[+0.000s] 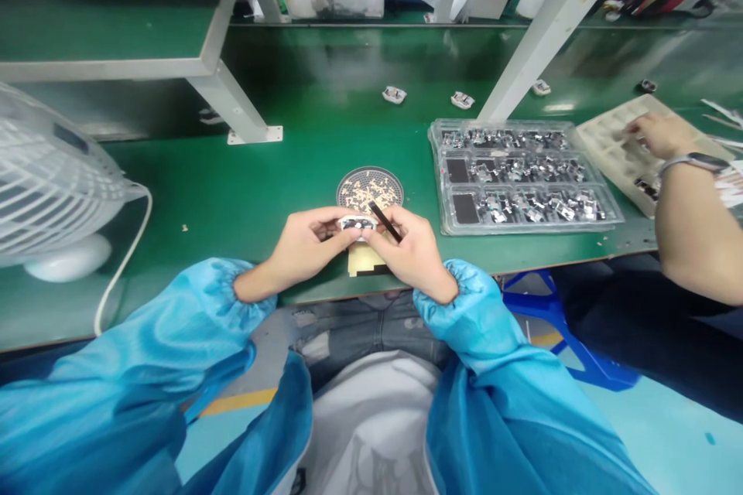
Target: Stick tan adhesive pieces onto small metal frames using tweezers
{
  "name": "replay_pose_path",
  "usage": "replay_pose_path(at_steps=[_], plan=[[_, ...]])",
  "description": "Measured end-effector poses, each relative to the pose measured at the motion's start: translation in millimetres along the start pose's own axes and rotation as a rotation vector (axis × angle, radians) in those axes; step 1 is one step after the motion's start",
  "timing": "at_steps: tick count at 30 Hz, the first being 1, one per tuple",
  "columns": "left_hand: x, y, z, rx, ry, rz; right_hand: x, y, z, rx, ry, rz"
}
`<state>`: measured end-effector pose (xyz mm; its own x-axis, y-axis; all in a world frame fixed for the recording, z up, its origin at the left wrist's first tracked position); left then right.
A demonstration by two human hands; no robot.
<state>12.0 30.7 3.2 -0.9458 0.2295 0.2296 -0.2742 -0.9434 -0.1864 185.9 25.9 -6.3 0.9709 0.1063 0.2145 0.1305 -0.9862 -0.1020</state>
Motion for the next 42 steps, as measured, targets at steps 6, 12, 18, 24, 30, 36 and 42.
replay_pose_path(at_steps=[6,12,18,24,30,36,42], plan=[[-4.7,-0.4,-12.8,0.154,0.127,-0.004,3.5,-4.1,0.1,0.015,0.061,-0.009],[-0.3,-3.3,-2.6,0.054,-0.019,0.007,6.1,-2.6,-9.9,0.106,0.176,0.051],[0.5,-0.1,15.3,-0.130,-0.215,0.017,6.2,-1.9,-12.5,0.162,0.197,0.094],[2.8,-1.9,13.4,-0.119,-0.231,0.015,14.8,-0.7,-13.6,0.193,0.174,0.172],[2.2,-1.5,15.2,-0.176,-0.303,-0.012,12.7,5.0,-28.4,0.409,0.199,0.168],[4.6,0.1,18.8,-0.233,-0.363,0.020,5.0,6.6,-26.8,0.522,0.222,0.091],[4.6,2.2,21.8,-0.337,-0.460,-0.018,5.4,5.3,-23.8,0.516,0.240,0.119]])
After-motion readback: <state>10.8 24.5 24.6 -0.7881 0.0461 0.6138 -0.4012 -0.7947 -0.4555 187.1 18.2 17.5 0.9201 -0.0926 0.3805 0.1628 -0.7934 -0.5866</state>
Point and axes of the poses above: each hand's wrist, its own y-axis away from the middle knuckle, its own x-axis out of the back of the hand, z = x × y, the point moved 6 cm from there along -y, towards the middle knuckle, and after that the axes turned 1 degree about -x, right-handed, at the moved point
